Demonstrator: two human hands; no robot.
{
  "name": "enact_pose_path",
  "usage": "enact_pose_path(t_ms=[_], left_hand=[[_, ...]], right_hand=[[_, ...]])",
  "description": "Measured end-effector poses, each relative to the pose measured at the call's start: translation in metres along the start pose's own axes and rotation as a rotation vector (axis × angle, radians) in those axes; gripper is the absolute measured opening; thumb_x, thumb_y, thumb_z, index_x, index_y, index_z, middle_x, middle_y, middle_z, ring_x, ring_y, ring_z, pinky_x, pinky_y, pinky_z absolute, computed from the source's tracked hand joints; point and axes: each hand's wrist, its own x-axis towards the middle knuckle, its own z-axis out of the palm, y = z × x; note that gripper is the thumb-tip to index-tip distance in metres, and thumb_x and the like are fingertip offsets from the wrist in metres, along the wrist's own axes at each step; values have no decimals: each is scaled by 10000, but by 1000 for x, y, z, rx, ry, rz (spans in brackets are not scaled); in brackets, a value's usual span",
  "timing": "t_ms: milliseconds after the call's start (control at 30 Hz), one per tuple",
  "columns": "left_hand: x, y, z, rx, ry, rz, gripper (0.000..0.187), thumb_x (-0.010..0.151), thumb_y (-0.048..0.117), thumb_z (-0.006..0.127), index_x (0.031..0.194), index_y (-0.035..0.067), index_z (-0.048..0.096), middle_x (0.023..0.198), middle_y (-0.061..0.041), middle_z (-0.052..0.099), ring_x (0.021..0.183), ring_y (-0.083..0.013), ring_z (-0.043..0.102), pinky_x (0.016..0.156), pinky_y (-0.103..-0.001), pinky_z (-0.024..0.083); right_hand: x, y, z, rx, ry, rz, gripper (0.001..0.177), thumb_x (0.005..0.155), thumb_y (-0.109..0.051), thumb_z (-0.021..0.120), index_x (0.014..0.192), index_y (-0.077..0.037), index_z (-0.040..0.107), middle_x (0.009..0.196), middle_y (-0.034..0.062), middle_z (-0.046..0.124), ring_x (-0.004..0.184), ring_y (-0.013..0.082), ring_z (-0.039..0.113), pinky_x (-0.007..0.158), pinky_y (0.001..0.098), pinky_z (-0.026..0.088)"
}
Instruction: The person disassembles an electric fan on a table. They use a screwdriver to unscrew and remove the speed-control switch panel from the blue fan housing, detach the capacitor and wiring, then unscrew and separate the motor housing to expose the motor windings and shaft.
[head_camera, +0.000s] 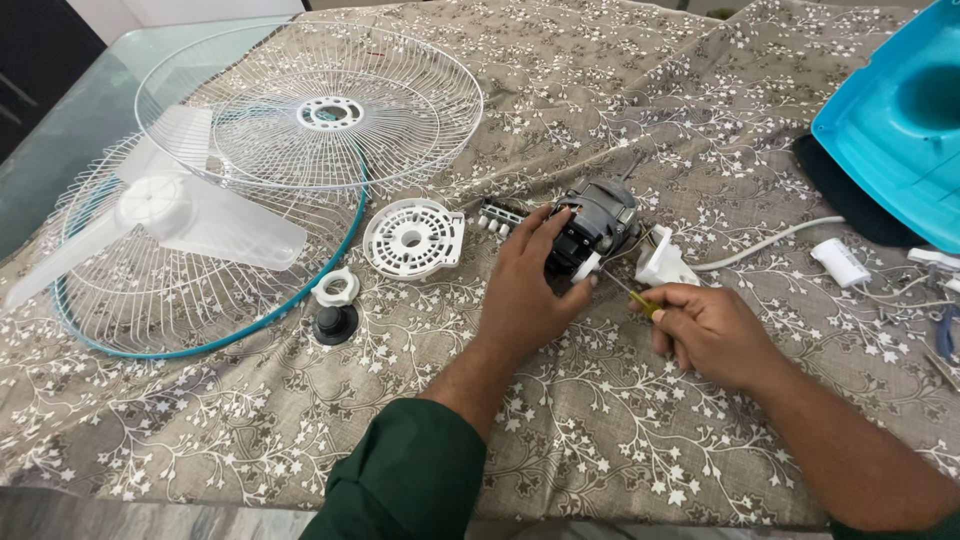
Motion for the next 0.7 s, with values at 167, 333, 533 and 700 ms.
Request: enact_pose_path(t_ms=[167, 333, 533, 700], left_hand=[[-1, 0, -1, 0, 11, 27, 800, 778, 265, 837, 1487, 105, 504, 1561, -187, 455, 1360, -383, 536, 1096, -454, 482], [1, -2, 1, 25, 10, 42, 799, 769, 264, 845, 1474, 93, 511, 1553, -192, 460, 1349, -389, 538, 1096, -458, 475], [1, -8, 5, 26, 59, 96, 782, 753, 270, 852, 1448, 83, 547, 1520, -205, 508, 1334, -391, 563, 1094, -453, 487], [0, -11, 7, 28, 87, 107, 775, 743, 276, 860, 1436, 86, 569, 1503, -206, 532, 1323, -385, 576, 1089, -453, 489]], right_hand=[[0, 0, 2, -46, 12, -6, 279, 1006, -178, 579, 1234, -125, 732, 642, 72, 747, 417, 110, 552, 412, 280, 464], [0, 2, 2, -129, 50, -55, 273, 986, -188, 613, 1219, -142, 748, 638, 52, 752, 427, 100, 553, 418, 269, 449], [4, 4, 2, 85, 93, 17, 290, 1044, -277, 590, 1157, -97, 786, 621, 75, 718, 406, 129, 494, 393, 287, 385], [-5, -1, 11, -50, 246, -145, 237, 948, -226, 666, 1118, -126, 798, 637, 64, 750, 457, 76, 600, 401, 265, 449]])
